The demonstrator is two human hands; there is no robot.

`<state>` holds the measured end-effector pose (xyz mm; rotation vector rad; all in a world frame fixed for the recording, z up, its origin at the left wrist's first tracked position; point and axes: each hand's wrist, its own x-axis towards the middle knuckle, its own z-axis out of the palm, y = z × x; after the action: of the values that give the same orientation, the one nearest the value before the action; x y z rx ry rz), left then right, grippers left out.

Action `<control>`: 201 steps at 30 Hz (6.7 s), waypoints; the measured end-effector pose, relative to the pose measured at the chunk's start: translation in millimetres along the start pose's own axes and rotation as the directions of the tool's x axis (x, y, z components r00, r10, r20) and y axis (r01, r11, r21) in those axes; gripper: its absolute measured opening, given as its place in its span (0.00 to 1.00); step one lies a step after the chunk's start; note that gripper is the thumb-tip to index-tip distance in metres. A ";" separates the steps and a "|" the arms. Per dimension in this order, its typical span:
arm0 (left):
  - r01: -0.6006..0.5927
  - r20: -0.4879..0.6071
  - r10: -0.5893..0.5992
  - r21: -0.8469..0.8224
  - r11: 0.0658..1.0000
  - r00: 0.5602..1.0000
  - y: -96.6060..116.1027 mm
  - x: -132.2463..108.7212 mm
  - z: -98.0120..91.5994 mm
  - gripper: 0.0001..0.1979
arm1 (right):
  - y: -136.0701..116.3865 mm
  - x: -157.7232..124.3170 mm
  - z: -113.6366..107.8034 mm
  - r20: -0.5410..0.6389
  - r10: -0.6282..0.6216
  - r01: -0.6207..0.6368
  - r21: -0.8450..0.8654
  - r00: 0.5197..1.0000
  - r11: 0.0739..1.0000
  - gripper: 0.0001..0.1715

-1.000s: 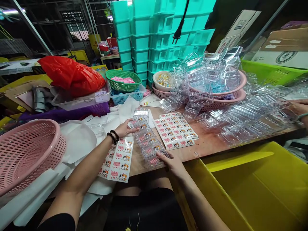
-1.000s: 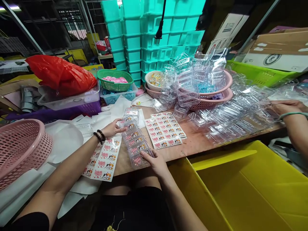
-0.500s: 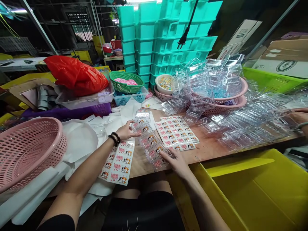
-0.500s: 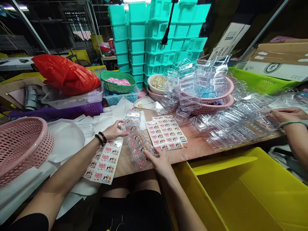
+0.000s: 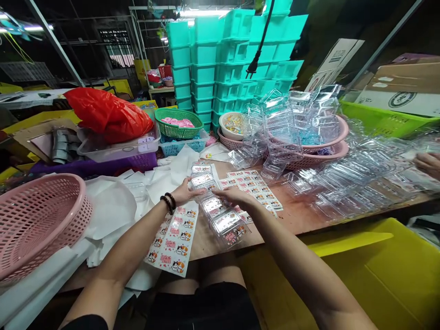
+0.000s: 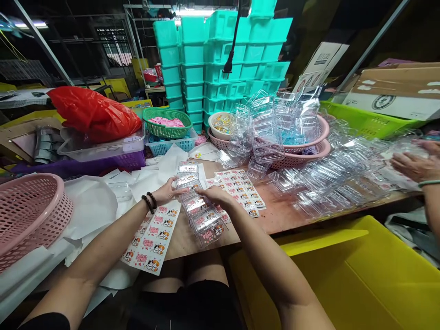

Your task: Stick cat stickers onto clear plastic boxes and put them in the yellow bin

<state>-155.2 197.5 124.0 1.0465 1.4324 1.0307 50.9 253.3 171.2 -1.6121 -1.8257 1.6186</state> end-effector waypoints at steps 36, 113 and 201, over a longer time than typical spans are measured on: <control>-0.123 0.034 0.123 -0.015 0.992 0.992 57.4 -133.8 -48.4 0.38 | -19.9 -99.8 33.4 0.108 -0.545 0.419 0.522 0.831 0.743 0.27; -0.337 0.003 0.454 0.675 0.656 0.891 -6.5 -136.1 32.8 0.09 | -22.1 -28.3 -13.3 0.119 -0.352 0.334 0.148 0.928 0.931 0.27; -0.480 0.087 0.491 0.414 0.774 0.867 5.0 -191.4 16.1 0.10 | 42.1 -8.2 -5.9 -0.030 0.230 -0.211 0.300 0.973 0.930 0.21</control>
<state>-123.1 14.8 174.0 1.8038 1.4763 1.1151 81.9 241.4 143.4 -1.7544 -1.3304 1.8055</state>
